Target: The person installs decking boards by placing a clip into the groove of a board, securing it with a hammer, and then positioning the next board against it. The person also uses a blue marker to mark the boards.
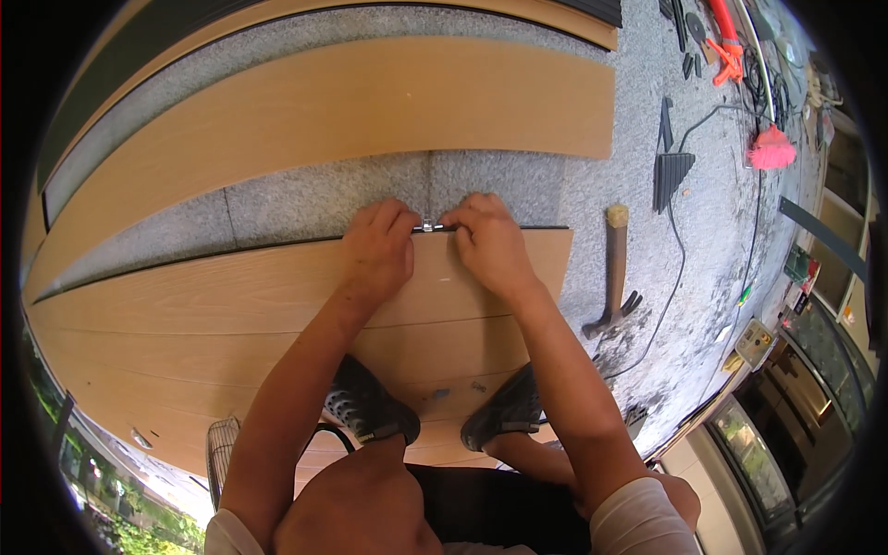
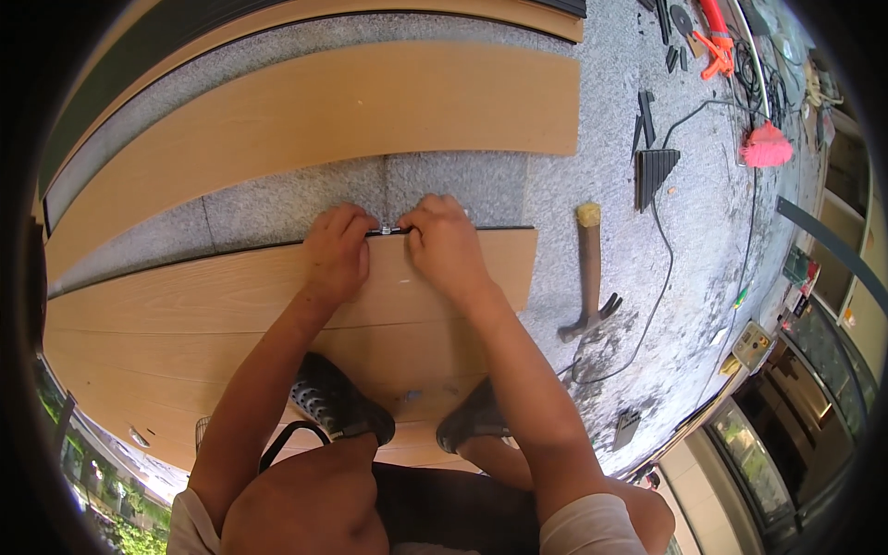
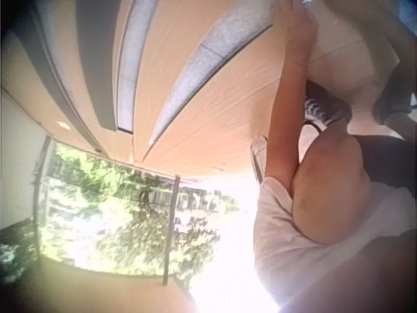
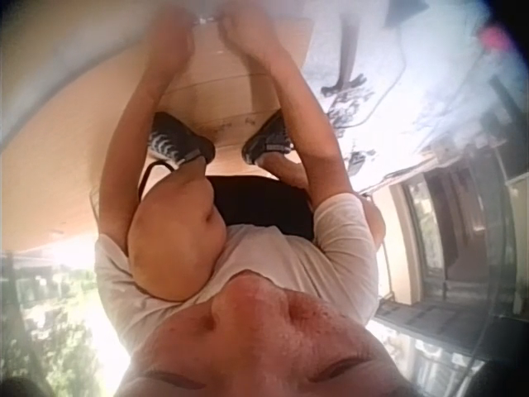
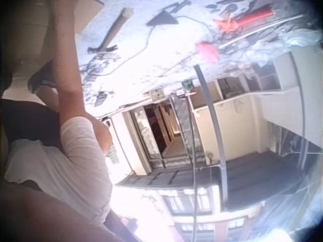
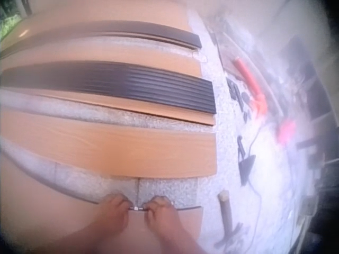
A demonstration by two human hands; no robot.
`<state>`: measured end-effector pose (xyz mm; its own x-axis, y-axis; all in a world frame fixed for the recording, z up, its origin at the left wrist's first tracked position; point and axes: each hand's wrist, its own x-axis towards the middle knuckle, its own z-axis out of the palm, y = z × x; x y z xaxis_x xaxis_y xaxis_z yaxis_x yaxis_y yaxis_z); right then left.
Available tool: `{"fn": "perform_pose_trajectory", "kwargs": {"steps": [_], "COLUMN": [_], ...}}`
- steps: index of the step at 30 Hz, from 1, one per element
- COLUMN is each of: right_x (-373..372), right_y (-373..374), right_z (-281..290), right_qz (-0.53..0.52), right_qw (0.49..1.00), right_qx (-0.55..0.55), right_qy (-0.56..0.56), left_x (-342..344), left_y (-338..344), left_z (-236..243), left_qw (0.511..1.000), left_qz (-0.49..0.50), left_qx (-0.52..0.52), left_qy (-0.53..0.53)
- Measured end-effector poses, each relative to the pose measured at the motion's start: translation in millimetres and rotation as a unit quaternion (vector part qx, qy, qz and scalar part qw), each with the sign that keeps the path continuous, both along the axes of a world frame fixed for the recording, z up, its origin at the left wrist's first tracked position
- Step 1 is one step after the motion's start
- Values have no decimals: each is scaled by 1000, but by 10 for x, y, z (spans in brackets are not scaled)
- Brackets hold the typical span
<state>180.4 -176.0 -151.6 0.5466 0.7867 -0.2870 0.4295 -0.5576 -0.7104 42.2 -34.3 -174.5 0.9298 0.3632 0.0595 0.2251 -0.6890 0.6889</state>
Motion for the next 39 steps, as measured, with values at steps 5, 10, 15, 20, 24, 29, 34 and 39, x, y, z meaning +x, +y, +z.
{"fn": "perform_pose_trajectory", "kwargs": {"steps": [5, 10, 15, 20, 24, 29, 34, 39], "right_x": [-45, -30, -130, -166, -106, -41, -38, -13], "right_y": [-15, -17, 20, 35, 16, -74, -56, -56], "right_z": [-61, -63, -66, -69, -74, -64, -76, -53], "right_qz": [-32, -38, -62, -66, -61, -73, -32, -15], "right_qw": [999, 999, 997, 996, 997, 996, 997, 994], "right_qx": [28, 24, 17, 25, 17, 18, 56, 4], "right_qy": [-7, -19, -42, -61, -43, -46, -45, -106], "left_x": [-21, 21, 11, 22, 27, -9, -18, -4], "left_y": [-11, -3, 7, 21, -1, -11, -3, -2], "left_z": [-51, -28, -44, -32, -67, -81, -55, -51], "left_qw": [1000, 1000, 1000, 1000, 999, 999, 999, 999], "left_qz": [6, -6, -14, -21, -20, 3, -11, -20], "left_qx": [26, 27, 22, 22, 33, 39, 39, 45], "left_qy": [15, 8, 2, 1, 16, 5, 25, 21]}}
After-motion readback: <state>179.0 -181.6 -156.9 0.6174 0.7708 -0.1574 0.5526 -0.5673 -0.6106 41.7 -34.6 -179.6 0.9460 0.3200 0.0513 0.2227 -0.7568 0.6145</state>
